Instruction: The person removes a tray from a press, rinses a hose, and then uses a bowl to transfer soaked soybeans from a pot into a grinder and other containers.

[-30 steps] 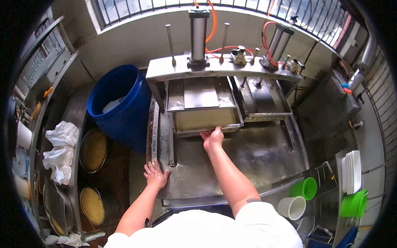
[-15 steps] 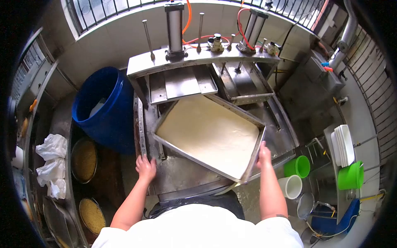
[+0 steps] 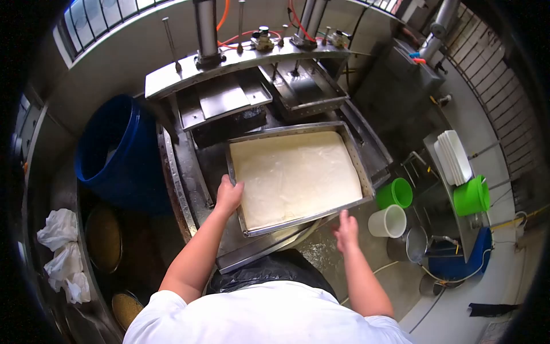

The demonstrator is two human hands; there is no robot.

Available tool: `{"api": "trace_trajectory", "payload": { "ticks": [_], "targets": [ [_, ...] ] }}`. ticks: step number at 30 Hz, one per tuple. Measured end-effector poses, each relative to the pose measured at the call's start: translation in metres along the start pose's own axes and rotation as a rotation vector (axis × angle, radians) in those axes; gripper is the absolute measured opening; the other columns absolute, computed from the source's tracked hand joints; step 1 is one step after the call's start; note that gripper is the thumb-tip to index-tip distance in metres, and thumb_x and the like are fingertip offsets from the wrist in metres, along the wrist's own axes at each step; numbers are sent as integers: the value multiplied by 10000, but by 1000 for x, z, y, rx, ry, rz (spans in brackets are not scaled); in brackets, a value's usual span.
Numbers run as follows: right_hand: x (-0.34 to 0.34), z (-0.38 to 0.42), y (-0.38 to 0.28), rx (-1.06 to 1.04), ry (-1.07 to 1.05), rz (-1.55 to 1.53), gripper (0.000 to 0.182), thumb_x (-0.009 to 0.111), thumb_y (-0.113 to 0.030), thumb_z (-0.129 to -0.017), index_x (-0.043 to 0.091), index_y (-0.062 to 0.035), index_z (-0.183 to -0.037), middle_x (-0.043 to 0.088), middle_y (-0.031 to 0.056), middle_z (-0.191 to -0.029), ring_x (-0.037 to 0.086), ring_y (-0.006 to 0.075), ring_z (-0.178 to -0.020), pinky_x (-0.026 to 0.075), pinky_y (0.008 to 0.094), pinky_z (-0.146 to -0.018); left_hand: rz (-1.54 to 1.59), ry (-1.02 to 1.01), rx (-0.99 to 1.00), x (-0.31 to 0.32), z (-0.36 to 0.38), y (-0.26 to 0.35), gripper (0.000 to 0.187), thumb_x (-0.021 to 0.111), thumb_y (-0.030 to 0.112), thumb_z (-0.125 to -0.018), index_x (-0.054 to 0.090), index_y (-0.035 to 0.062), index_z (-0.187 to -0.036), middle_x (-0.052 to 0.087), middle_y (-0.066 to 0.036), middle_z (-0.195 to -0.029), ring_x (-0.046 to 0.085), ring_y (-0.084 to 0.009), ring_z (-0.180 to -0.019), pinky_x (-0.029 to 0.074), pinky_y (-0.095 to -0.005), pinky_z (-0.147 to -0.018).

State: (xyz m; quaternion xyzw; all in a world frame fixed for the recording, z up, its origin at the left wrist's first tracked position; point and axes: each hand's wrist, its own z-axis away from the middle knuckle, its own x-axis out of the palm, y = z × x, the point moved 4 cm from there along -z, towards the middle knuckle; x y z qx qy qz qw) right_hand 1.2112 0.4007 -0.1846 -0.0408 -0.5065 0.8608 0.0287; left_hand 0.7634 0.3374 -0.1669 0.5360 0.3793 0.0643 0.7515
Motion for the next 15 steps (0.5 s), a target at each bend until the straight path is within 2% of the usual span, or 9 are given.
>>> {"api": "trace_trajectory", "payload": {
  "ticks": [1,2,4,5,7,10,11,12,15],
  "targets": [
    [23,23,-6,40,-43,58,493,575,-530,-1041,493,-78,-1221,552,76,-1126,598,243,-853,521,378,-702,-3,-8,3,2,5,-1,466,644,271,-899,514,-84,-1171,672,-378,-1072,648,-532,-1062,514,-543,-930],
    [42,40,-11,15,-54,58,444,575,-455,-1060,529,-50,-1238,623,58,-1067,602,174,-793,535,338,-658,6,-6,17,2,11,-2,464,651,267,-890,516,-83,-1163,675,-369,-1057,655,-525,-1036,517,-530,-926],
    [66,54,-10,-43,-104,87,361,616,-379,-1051,501,-56,-1162,624,75,-1024,619,169,-808,544,340,-643,10,-1,33,3,26,-3,462,659,262,-881,518,-82,-1155,678,-360,-1042,663,-519,-1009,521,-518,-922],
    [76,54,-6,-65,-148,67,350,641,-353,-1041,483,-57,-1142,621,83,-1016,621,165,-810,548,336,-638,52,-9,30,3,35,-3,451,674,257,-882,523,-75,-1147,690,-315,-1019,682,-467,-965,539,-492,-880],
    [93,58,-1,-56,-210,103,421,690,-334,-1015,462,-87,-1269,588,109,-1206,605,193,-965,561,388,-753,88,0,27,2,56,3,441,690,252,-883,527,-68,-1140,702,-270,-995,701,-415,-920,557,-467,-837],
    [98,67,12,16,-218,105,514,716,-211,-969,370,-34,-1306,566,134,-1236,620,247,-1056,589,414,-766,520,-137,-186,9,105,8,373,732,234,-910,541,-19,-1105,664,-119,-935,677,-203,-768,541,-332,-521],
    [93,68,19,19,-228,136,526,719,-189,-953,368,-11,-1302,561,144,-1256,620,254,-1070,587,411,-772,518,-108,-193,10,121,4,373,732,234,-910,541,-19,-1105,664,-119,-935,677,-203,-768,541,-332,-521],
    [82,60,30,-153,-197,282,585,719,-169,-915,346,33,-1318,579,184,-1242,628,273,-1063,573,407,-830,520,-133,-266,14,139,-2,378,739,241,-914,536,-21,-1095,658,-124,-923,666,-198,-721,533,-323,-495],
    [56,63,21,-73,-368,473,634,713,-165,-890,322,79,-1325,603,238,-1232,638,301,-1074,550,406,-899,548,-98,-468,18,200,-9,378,743,243,-940,519,-24,-1087,657,-131,-910,649,-190,-629,539,-318,-468]
  ]
}}
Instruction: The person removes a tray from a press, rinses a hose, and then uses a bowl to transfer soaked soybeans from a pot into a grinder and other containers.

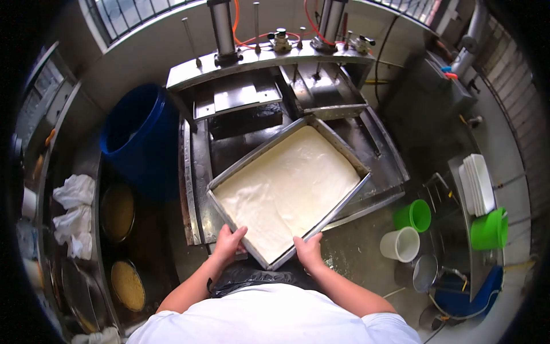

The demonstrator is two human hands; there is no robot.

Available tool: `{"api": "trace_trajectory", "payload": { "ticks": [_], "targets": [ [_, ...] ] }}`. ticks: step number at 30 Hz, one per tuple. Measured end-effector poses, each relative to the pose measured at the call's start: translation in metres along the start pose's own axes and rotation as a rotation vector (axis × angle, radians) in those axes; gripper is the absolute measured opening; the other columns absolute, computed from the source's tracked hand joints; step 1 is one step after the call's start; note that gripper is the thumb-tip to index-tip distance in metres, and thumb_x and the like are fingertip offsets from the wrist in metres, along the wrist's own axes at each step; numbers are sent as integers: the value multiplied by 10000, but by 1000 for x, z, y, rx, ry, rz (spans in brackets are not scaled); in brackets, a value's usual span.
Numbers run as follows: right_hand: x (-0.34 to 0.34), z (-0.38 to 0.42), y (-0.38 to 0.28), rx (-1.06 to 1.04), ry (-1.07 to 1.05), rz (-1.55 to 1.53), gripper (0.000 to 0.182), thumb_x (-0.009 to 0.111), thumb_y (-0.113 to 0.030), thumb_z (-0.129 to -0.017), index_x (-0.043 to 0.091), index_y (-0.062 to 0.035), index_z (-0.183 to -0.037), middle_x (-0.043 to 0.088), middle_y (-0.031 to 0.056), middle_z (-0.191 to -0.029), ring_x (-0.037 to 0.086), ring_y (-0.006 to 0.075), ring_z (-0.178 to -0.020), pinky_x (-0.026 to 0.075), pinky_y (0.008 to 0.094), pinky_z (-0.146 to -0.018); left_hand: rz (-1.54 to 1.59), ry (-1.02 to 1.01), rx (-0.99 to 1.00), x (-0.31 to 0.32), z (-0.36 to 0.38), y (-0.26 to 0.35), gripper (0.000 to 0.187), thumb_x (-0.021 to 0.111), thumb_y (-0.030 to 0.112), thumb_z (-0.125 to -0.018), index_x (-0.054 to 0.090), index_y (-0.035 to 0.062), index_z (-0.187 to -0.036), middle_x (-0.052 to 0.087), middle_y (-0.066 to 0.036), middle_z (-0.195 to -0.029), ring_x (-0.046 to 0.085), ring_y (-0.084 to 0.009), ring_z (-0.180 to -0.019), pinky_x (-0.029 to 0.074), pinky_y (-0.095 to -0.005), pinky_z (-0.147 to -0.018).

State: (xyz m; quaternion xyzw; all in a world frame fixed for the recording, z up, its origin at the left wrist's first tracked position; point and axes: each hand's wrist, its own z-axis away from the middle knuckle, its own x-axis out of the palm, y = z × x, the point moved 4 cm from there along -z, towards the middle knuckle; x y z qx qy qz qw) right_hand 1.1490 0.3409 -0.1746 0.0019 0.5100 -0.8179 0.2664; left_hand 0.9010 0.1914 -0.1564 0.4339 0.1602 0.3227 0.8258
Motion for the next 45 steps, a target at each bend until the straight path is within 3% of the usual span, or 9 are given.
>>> {"api": "trace_trajectory", "payload": {
  "ticks": [8,12,16,20,25,29,31,37,45],
  "targets": [
    [-17,-38,0,-155,-324,297,882,647,-225,-852,137,172,-1453,564,422,-1296,593,504,-1237,469,461,-1076,287,84,-111,18,95,-53,434,656,325,-1021,561,-57,-1202,709,-202,-991,731,-256,-777,612,-361,-613],
    [-25,-77,-48,-270,-355,362,762,599,-179,-870,245,21,-1515,631,372,-1244,636,495,-1167,492,500,-1019,-366,-66,-414,30,106,-34,582,550,523,-1046,650,-42,-1139,718,-200,-931,726,-243,-736,586,-334,-581],
    [-29,-74,-62,-394,-247,352,830,547,-129,-863,163,-11,-1590,633,395,-1206,626,532,-1139,491,523,-1009,-949,97,308,67,101,38,494,638,436,-998,642,-8,-781,691,-181,-819,685,-329,-765,567,-439,-724],
    [-36,-85,-74,-372,-292,489,885,533,-93,-835,138,-44,-1625,611,379,-1290,609,520,-1205,471,511,-1049,-1108,330,759,81,32,62,501,596,458,-1010,653,-12,-1173,628,-246,-1295,580,-408,-1215,449,-505,-1052],
    [-37,-84,-77,-376,-294,482,912,528,-82,-823,118,-47,-1637,559,389,-1366,569,506,-1276,445,482,-1093,-1354,313,324,69,-42,69,776,587,517,-1003,389,13,-1558,355,-247,-1619,259,-410,-1540,191,-648,-1224],
    [-32,-97,-64,-518,-207,516,864,606,-175,-908,154,-9,-1625,563,387,-1354,562,504,-1278,443,470,-1095,-1311,83,84,58,-28,103,788,595,498,-1004,341,13,-1572,376,-233,-1613,256,-427,-1538,213,-660,-1211],
    [-30,-96,-59,-650,-102,527,831,625,-210,-942,187,-9,-1620,594,395,-1296,584,519,-1237,464,482,-1065,-1508,689,598,25,-16,90,752,601,438,-1009,319,21,-1568,412,-293,-1559,418,-464,-1433,359,-631,-1143],
    [-38,-84,-79,-593,-108,371,655,584,-221,-1001,355,11,-1568,604,359,-1328,596,484,-1245,475,469,-1052,-956,529,193,-46,-8,39,452,586,276,-1019,409,-26,-1306,644,-409,-1059,642,-564,-954,512,-610,-831],
    [-66,-72,-79,-487,-206,377,625,534,-170,-1011,346,100,-1542,518,318,-1487,518,341,-1411,410,356,-1138,-829,413,162,-26,32,18,371,544,234,-1023,396,-47,-1215,647,-417,-956,634,-588,-923,503,-631,-846]
  ]
}}
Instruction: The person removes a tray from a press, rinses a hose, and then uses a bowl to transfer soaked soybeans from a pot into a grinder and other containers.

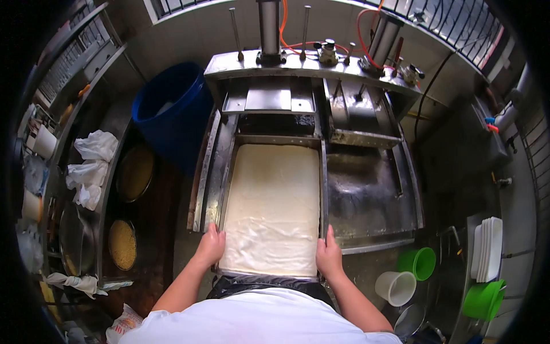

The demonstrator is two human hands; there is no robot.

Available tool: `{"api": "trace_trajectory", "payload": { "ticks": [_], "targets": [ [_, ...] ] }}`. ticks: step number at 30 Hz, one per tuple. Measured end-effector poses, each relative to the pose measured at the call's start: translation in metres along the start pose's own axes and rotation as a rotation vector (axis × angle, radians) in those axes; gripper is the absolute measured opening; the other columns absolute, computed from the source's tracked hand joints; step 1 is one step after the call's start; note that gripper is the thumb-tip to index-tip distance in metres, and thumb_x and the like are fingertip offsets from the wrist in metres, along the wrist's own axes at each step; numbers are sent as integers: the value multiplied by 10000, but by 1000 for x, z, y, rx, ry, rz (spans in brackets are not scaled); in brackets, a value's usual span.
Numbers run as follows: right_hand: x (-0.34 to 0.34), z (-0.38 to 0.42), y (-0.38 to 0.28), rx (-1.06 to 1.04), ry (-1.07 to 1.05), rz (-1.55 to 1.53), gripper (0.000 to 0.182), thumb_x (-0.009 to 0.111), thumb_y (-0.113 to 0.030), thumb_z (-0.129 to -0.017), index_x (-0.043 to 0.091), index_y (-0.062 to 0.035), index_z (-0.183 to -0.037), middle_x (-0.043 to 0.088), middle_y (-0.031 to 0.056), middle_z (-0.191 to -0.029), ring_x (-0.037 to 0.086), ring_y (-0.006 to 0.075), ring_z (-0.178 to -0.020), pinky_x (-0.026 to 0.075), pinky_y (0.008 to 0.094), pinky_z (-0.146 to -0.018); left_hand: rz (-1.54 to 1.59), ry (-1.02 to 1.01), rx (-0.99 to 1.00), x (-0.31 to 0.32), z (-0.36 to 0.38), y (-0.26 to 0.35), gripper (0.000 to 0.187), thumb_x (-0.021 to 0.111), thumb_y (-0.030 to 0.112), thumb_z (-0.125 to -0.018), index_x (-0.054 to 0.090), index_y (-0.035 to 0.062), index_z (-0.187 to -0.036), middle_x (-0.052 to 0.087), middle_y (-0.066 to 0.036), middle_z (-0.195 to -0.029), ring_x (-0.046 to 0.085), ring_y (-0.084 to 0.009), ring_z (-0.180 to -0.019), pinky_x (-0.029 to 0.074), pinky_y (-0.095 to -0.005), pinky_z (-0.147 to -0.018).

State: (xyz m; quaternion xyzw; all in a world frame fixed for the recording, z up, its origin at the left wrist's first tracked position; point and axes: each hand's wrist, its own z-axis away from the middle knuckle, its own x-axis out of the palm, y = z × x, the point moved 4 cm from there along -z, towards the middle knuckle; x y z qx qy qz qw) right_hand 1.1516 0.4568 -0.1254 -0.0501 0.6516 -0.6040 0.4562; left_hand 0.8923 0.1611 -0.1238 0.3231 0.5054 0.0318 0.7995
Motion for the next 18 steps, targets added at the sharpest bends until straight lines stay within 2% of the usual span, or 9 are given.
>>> {"api": "trace_trajectory", "payload": {
  "ticks": [2,4,6,7,8,11,13,15,18],
  "targets": [
    [-4,-15,-4,73,-17,116,610,540,-169,-1002,378,53,-1547,567,294,-1447,563,336,-1367,428,363,-1121,11,-44,-22,2,-12,2,385,547,226,-1019,387,-47,-1238,644,-426,-961,640,-581,-929,510,-626,-855],
    [7,-84,7,-87,14,101,602,539,-189,-997,391,2,-1548,621,322,-1324,613,451,-1246,502,462,-1032,-46,8,-35,-9,-63,23,394,544,219,-1018,398,-50,-1267,653,-416,-988,645,-573,-958,518,-616,-866],
    [8,-145,-46,71,-53,70,604,539,-209,-990,396,-15,-1544,652,333,-1246,621,503,-1169,504,504,-997,32,108,2,-7,-135,38,412,566,277,-1025,517,-78,-1227,660,-388,-1096,634,-559,-1059,524,-585,-910],
    [25,-183,-12,-14,9,181,622,540,-227,-986,384,-25,-1553,646,343,-1248,611,518,-1170,494,511,-1010,13,143,-20,-10,-161,44,424,574,306,-1028,547,-96,-1158,657,-384,-1126,630,-550,-1085,517,-572,-932],
    [17,-174,-36,84,-4,263,670,575,-243,-966,366,-19,-1561,638,353,-1257,611,508,-1190,486,516,-1022,-11,141,-34,-14,-169,48,453,577,323,-1027,551,-111,-1153,663,-377,-1124,634,-541,-1090,509,-567,-942],
    [16,-169,-25,13,49,203,635,615,-180,-933,435,22,-1508,624,309,-1345,623,446,-1239,494,479,-1009,1,131,-44,-11,-169,42,479,581,343,-1024,546,-110,-1178,672,-370,-1108,642,-531,-1091,507,-560,-948],
    [20,-166,-15,17,122,188,591,665,-214,-925,516,24,-1446,693,257,-1258,688,391,-1146,515,447,-979,21,134,-62,-6,-168,36,500,604,378,-1012,583,-107,-1132,685,-352,-1093,654,-519,-1070,516,-529,-929],
    [21,-172,-8,119,124,15,496,675,-229,-935,600,34,-1348,742,196,-1147,722,300,-1017,535,380,-937,285,197,-37,-5,-178,27,473,624,399,-1005,620,-74,-986,697,-319,-993,671,-496,-943,513,-511,-825],
    [18,-158,-15,23,197,-64,369,672,-242,-940,695,3,-1215,755,215,-1060,735,346,-981,553,395,-891,300,352,70,-2,-163,23,485,642,408,-1003,579,-34,-815,597,-254,-717,521,-402,-651,435,-499,-652]
  ]
}}
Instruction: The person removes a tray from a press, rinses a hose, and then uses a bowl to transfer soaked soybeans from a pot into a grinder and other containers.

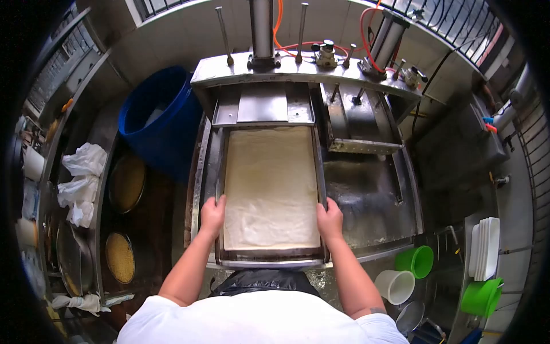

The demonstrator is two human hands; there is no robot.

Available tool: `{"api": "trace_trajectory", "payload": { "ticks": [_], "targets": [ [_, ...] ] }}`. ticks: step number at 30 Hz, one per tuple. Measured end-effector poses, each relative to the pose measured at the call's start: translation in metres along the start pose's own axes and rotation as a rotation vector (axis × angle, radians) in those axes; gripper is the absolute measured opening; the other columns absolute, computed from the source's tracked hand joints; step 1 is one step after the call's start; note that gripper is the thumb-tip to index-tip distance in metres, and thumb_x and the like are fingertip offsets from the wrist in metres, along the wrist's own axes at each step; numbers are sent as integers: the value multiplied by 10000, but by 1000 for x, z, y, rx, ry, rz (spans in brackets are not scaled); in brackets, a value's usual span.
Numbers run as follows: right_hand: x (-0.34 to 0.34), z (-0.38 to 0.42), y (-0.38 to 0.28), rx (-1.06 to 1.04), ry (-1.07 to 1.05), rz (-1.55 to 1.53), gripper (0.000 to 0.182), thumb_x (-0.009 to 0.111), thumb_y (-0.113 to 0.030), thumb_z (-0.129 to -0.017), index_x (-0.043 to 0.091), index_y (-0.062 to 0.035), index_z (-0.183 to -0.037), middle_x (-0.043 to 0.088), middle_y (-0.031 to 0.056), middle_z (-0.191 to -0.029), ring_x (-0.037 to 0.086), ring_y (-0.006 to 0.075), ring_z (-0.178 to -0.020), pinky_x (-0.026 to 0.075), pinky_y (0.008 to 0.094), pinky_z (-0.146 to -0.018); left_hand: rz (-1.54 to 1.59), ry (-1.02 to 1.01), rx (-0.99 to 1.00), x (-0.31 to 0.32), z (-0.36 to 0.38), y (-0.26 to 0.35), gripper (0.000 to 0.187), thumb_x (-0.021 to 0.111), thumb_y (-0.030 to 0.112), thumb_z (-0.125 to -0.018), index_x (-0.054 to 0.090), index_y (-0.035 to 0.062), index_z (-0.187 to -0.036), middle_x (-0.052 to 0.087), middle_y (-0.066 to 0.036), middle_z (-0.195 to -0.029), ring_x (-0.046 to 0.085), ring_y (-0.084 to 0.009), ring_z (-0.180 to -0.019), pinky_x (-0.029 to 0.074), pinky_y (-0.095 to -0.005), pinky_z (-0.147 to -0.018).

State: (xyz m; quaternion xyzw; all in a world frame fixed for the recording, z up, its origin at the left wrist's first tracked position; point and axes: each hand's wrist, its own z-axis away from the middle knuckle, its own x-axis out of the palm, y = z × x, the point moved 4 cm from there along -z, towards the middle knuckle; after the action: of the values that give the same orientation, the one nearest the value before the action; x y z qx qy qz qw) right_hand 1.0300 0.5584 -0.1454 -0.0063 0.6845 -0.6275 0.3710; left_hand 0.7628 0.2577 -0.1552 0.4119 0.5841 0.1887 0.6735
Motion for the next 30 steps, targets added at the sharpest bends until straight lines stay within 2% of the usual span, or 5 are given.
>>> {"api": "trace_trajectory", "payload": {
  "ticks": [14,17,19,24,30],
  "targets": [
    [87,-255,-47,-120,104,137,376,519,-305,-998,668,-29,-1205,666,326,-1101,611,529,-1088,515,522,-905,-93,-117,-28,73,-269,21,488,407,401,-1082,660,-9,-1158,667,-337,-1133,615,-524,-1111,518,-518,-912],
    [110,-328,-35,-83,-27,168,409,561,-336,-988,674,-75,-1283,689,286,-1188,660,460,-1119,521,490,-926,-188,-45,532,112,-345,-1,485,443,389,-1080,645,-28,-1222,693,-301,-1161,670,-470,-1095,535,-474,-906],
    [124,-362,-21,-23,-120,-245,441,605,-364,-986,671,-101,-1335,721,195,-1245,705,336,-1109,524,448,-933,619,-374,-157,107,-361,27,452,476,343,-1076,624,-16,-1309,697,-222,-1253,681,-357,-1149,525,-408,-959],
    [146,-370,13,31,-182,-397,508,630,-436,-983,655,-94,-1359,727,115,-1267,691,242,-1139,518,400,-962,718,-227,-18,154,-363,-55,380,539,301,-1055,645,11,-1275,694,-149,-1133,675,-275,-1005,553,-402,-840],
    [124,-389,-82,-44,-179,312,592,510,-544,-1011,655,-67,-1329,721,160,-1240,654,289,-1187,478,378,-1015,553,-345,52,113,-415,30,388,592,320,-1025,653,25,-1271,691,-136,-1047,663,-229,-919,569,-410,-776]
  ]
}}
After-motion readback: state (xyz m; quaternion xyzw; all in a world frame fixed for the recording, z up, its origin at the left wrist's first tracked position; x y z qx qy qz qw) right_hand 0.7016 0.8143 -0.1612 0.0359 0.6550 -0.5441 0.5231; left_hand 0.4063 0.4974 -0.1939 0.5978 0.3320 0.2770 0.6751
